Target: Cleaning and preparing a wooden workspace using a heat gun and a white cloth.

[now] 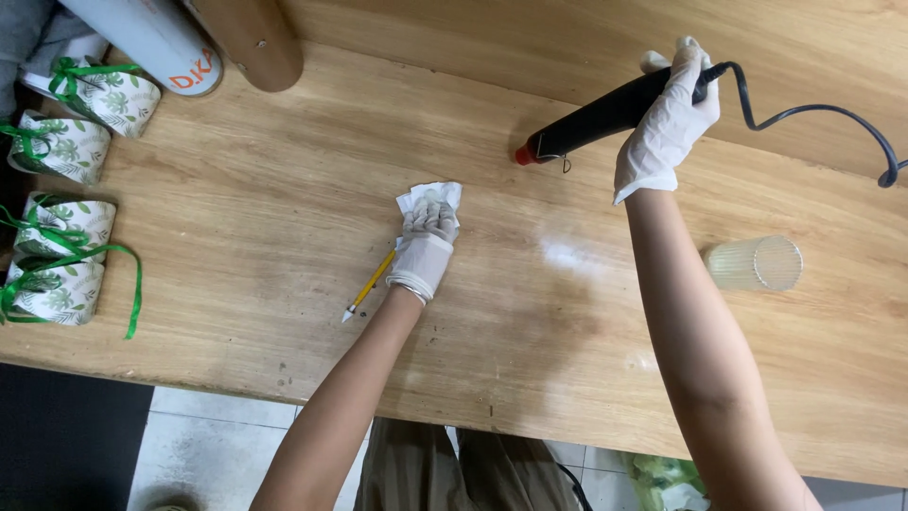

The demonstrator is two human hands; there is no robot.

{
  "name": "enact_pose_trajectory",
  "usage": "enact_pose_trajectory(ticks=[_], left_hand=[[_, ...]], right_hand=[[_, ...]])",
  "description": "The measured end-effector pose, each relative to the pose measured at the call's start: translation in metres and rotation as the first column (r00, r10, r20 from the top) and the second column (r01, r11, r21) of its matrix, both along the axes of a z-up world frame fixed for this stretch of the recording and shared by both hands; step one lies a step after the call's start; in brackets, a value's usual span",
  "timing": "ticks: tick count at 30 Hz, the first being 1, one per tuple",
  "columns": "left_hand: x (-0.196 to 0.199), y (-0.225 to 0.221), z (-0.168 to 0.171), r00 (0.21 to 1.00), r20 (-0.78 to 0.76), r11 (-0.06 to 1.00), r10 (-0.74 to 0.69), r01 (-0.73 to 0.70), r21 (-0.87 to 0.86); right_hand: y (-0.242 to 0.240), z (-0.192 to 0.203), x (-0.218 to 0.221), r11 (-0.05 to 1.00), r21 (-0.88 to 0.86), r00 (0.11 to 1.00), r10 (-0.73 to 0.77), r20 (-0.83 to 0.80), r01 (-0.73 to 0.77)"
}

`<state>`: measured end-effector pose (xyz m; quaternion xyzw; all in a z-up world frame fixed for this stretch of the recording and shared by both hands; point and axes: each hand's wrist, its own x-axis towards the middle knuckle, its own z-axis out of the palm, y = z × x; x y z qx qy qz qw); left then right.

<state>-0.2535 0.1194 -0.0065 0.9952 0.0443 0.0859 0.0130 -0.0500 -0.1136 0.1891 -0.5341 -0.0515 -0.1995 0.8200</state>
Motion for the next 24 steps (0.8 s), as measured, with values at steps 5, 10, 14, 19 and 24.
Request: enact_pose_trajectory(ticks=[5,10,14,19,24], left_hand=[[0.032,0.019,-0.003,0.989,0.0,0.971,-0.151,0.148,0.19],[0.144,0.032,0.002,0.984,0.023,0.984,-0.175,0.174,0.026],[0.212,0.008,0.035,0.988,0.1,0.993,-0.114,0.112,0.026],[0.17,-0.059,0.029,0.954,0.055,0.955,-0.296,0.295,0.011],[0.075,-0.066,0.135,0.713,-0.026,0.714,-0.7,0.7,-0.03]], right_hand=[[-0.019,0.006,-0.016,0.999,0.037,1.0,0.002,-0.019,-0.001],[-0.043,-0.001,-0.019,0.994,0.097,0.998,-0.053,0.036,0.049],[-0.062,-0.005,-0.013,0.984,0.146,0.992,-0.112,0.061,0.102],[-0.09,-0.012,-0.02,0.977,0.185,0.991,-0.122,0.062,0.108],[-0.105,-0.005,-0.035,0.981,0.161,0.991,-0.122,0.06,0.112]])
